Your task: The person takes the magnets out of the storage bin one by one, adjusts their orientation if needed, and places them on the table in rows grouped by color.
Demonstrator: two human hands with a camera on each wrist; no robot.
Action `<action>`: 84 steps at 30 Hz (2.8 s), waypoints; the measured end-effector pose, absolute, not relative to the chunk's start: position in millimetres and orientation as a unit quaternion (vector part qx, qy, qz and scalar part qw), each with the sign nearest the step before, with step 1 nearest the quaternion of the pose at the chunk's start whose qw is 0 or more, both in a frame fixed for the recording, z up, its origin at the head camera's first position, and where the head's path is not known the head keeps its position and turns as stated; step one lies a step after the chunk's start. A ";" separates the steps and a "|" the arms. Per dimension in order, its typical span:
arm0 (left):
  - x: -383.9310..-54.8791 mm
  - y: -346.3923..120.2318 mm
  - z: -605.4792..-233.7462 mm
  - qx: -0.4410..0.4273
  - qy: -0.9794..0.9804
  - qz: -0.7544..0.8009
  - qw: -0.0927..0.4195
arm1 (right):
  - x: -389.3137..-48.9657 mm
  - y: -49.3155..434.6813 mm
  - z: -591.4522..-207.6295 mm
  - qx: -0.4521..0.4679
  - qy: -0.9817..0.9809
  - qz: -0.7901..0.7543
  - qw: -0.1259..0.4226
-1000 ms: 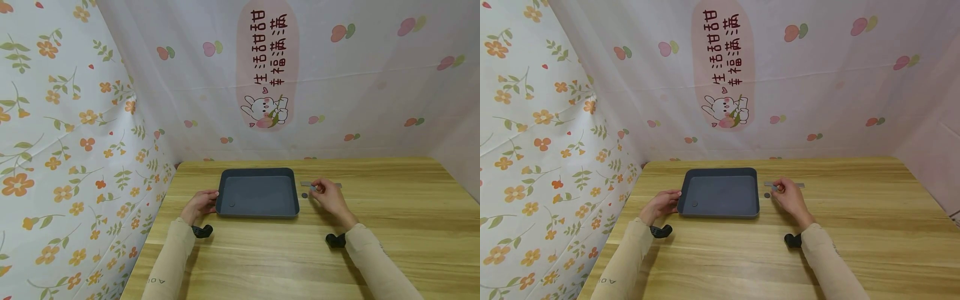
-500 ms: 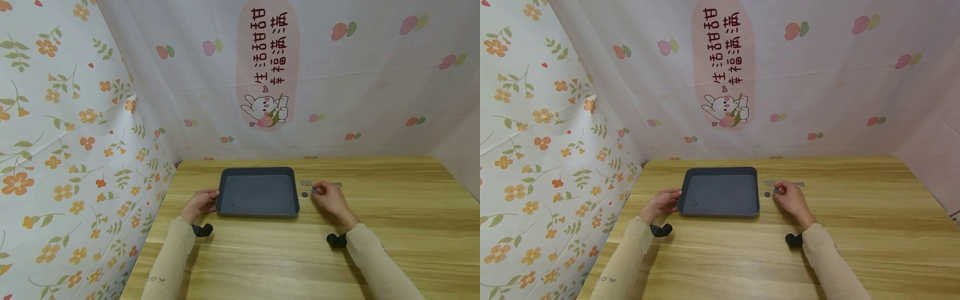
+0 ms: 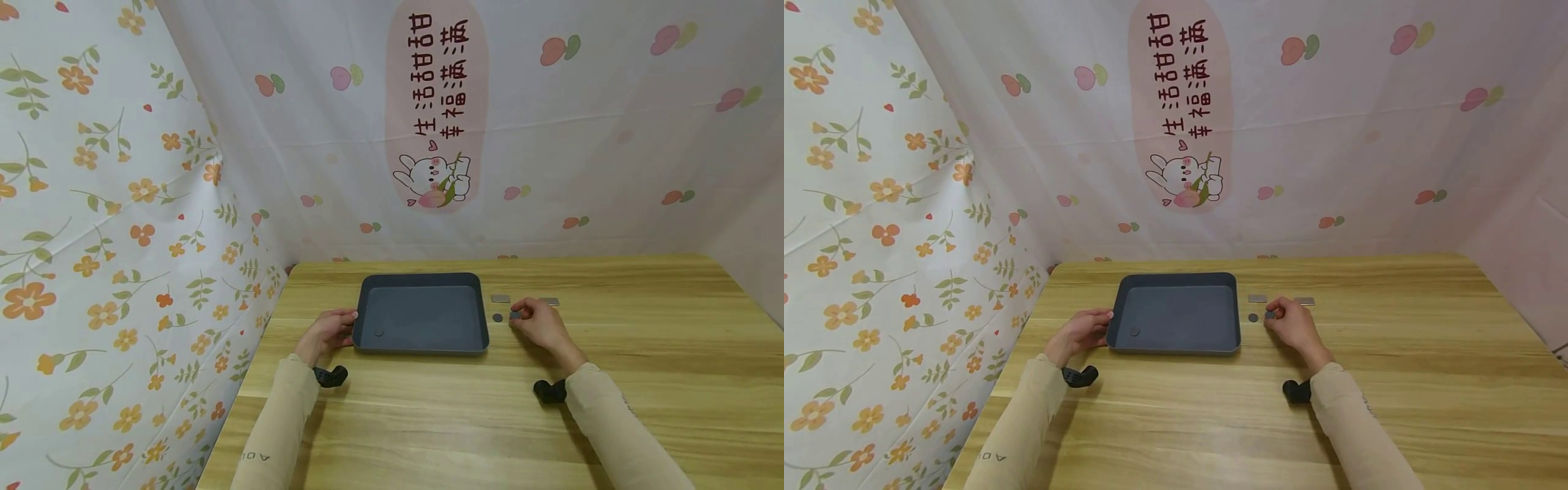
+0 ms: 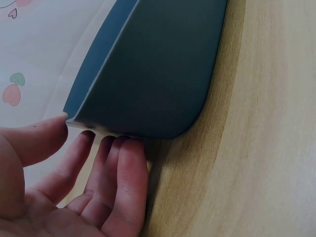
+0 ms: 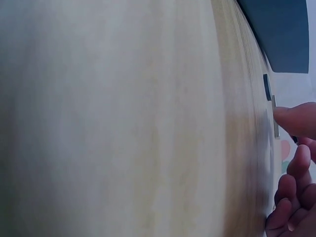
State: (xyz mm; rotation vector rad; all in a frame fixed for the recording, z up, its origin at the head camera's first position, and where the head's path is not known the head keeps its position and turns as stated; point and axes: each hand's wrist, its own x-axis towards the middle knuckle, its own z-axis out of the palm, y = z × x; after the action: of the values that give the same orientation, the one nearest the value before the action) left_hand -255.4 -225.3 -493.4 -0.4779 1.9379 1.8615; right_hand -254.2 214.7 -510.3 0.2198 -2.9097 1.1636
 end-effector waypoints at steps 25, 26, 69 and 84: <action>-252.9 -224.2 -491.5 -0.164 0.697 0.666 0.208 | -258.0 214.4 -508.6 0.055 -0.923 0.377 -0.058; -252.8 -224.4 -491.6 -0.161 0.698 0.666 0.209 | -258.0 214.4 -508.4 0.053 -0.922 0.378 -0.061; -250.5 -224.4 -488.7 -0.160 0.706 0.658 0.209 | -256.0 215.0 -506.2 0.054 -0.915 0.393 -0.081; -252.7 -225.2 -491.2 -0.158 0.703 0.661 0.207 | -258.6 217.1 -507.6 0.055 -0.914 0.394 -0.081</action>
State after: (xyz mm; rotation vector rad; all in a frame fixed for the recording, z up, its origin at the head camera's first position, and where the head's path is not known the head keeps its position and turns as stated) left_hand -252.7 -225.2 -491.2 -0.4405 1.9585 1.8422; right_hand -258.6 217.1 -507.6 0.1824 -3.0287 1.3056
